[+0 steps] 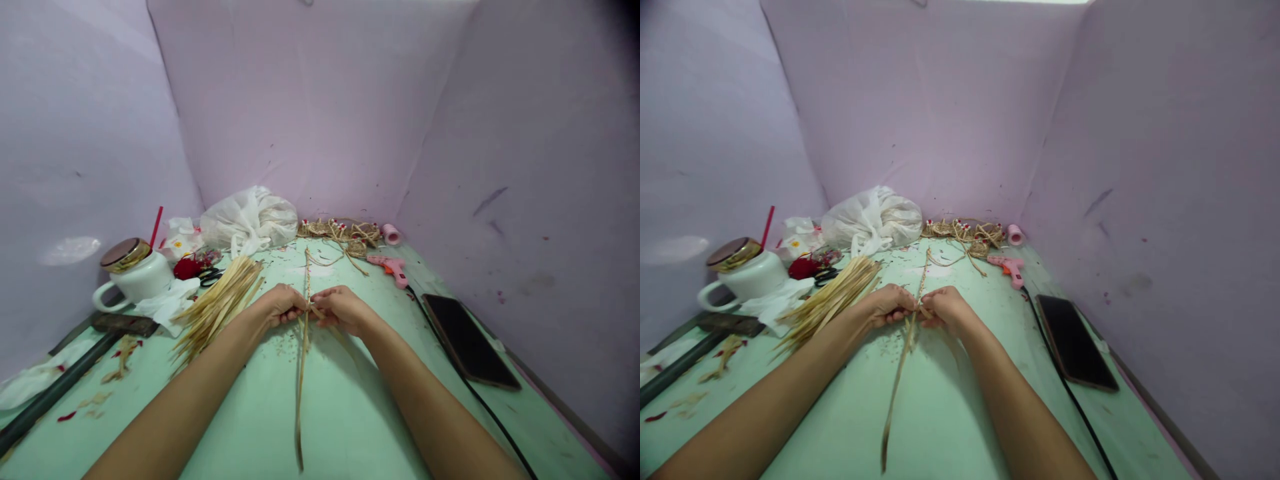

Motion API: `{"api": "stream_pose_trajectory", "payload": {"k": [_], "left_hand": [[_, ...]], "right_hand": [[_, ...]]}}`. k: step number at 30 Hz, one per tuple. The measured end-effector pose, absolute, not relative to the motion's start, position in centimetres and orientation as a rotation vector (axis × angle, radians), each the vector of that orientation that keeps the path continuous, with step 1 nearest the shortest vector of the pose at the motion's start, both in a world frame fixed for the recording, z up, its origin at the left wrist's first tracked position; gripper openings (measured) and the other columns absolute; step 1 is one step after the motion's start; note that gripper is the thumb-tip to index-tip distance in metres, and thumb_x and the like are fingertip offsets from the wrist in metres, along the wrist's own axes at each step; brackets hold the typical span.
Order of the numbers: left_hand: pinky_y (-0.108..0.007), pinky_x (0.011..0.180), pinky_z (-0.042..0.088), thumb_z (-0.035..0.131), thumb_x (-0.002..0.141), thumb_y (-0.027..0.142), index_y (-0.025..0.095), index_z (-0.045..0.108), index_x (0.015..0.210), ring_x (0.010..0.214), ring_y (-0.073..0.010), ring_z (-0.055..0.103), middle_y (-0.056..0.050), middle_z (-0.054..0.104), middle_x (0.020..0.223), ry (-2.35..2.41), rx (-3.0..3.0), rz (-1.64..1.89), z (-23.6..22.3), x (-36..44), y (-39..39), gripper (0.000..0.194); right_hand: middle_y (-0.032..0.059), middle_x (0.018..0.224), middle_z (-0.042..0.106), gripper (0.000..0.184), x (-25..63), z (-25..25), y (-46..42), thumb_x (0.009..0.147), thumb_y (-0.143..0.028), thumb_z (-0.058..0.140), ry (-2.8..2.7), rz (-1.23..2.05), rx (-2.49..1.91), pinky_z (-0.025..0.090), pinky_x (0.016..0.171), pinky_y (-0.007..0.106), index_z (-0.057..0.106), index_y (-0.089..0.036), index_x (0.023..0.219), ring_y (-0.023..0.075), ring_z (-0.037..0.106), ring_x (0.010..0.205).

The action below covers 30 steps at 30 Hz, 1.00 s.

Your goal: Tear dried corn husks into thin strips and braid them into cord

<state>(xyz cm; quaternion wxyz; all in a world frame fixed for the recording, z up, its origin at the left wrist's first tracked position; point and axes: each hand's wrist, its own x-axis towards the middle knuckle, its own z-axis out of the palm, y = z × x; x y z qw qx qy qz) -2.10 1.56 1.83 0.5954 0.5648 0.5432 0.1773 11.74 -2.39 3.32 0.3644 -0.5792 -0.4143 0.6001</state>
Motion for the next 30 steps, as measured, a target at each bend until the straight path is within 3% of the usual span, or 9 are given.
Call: {"api": "stream_pose_trajectory", "payload": {"k": [2,7,15,19,23,27,30], "left_hand": [[-0.019,0.033,0.014,0.053,0.052,0.016,0.014,0.049,0.049,0.031,-0.0044,0.028,0.005,0.039,0.037,1.253,1.321,0.418,1.9,-2.1,1.5,0.006],[-0.020,0.033,0.019,0.053,0.052,0.015,0.014,0.051,0.047,0.031,-0.0059,0.031,0.004,0.038,0.034,1.348,1.506,0.363,2.9,-1.9,0.7,0.005],[-0.022,0.041,0.029,0.054,0.058,0.018,0.014,0.055,0.052,0.037,-0.0098,0.039,0.002,0.044,0.040,1.547,1.818,0.309,4.0,-1.3,-0.5,0.007],[-0.025,0.053,0.036,0.059,0.059,0.024,0.015,0.059,0.058,0.062,-0.0206,0.056,-0.006,0.054,0.055,1.675,2.120,0.417,3.2,0.2,-2.8,0.009],[-0.026,0.062,0.039,0.060,0.060,0.016,0.016,0.061,0.063,0.078,-0.0244,0.058,-0.011,0.058,0.066,1.596,2.160,0.532,2.8,1.3,-4.7,0.003],[-0.023,0.052,0.036,0.061,0.059,0.016,0.015,0.057,0.056,0.060,-0.0188,0.056,-0.006,0.055,0.054,1.488,2.008,0.453,3.5,0.3,-3.2,0.005],[-0.022,0.040,0.030,0.053,0.070,0.025,0.013,0.055,0.053,0.038,-0.0104,0.043,-0.003,0.052,0.046,1.468,1.649,0.464,4.2,-1.3,-0.6,0.021]], "right_hand": [[0.0009,0.050,0.056,0.008,11.3,2.8,-2.4,0.065,-0.008,0.051,-1.112,1.560,-1.483,0.043,0.042,0.019,0.057,-0.012,0.061,0.0090,0.051,0.044],[-0.0045,0.037,0.042,0.013,11.2,1.4,-1.7,0.060,-0.011,0.055,-1.261,1.300,-1.672,0.022,0.031,0.017,0.051,-0.013,0.048,0.0039,0.032,0.032],[-0.0041,0.039,0.045,0.003,11.4,1.2,-1.7,0.056,-0.010,0.052,-1.147,1.427,-1.570,0.018,0.032,0.017,0.054,-0.012,0.054,0.0027,0.030,0.032],[-0.0063,0.031,0.036,0.008,11.4,1.1,-1.7,0.053,-0.006,0.048,-1.074,1.444,-1.540,0.016,0.031,0.017,0.051,-0.013,0.049,0.0035,0.028,0.030],[-0.0054,0.031,0.037,0.011,11.6,1.0,-1.7,0.050,-0.004,0.044,-1.083,1.460,-1.530,0.017,0.031,0.016,0.051,-0.012,0.047,0.0034,0.028,0.030],[-0.0050,0.035,0.041,0.010,12.3,1.0,-1.6,0.051,-0.002,0.048,-1.109,1.581,-1.457,0.021,0.032,0.014,0.054,-0.010,0.051,0.0029,0.031,0.033],[-0.0039,0.040,0.045,0.006,12.8,0.9,-1.4,0.054,-0.004,0.053,-1.083,1.711,-1.346,0.022,0.032,0.013,0.054,-0.010,0.054,0.0022,0.032,0.035]]}}
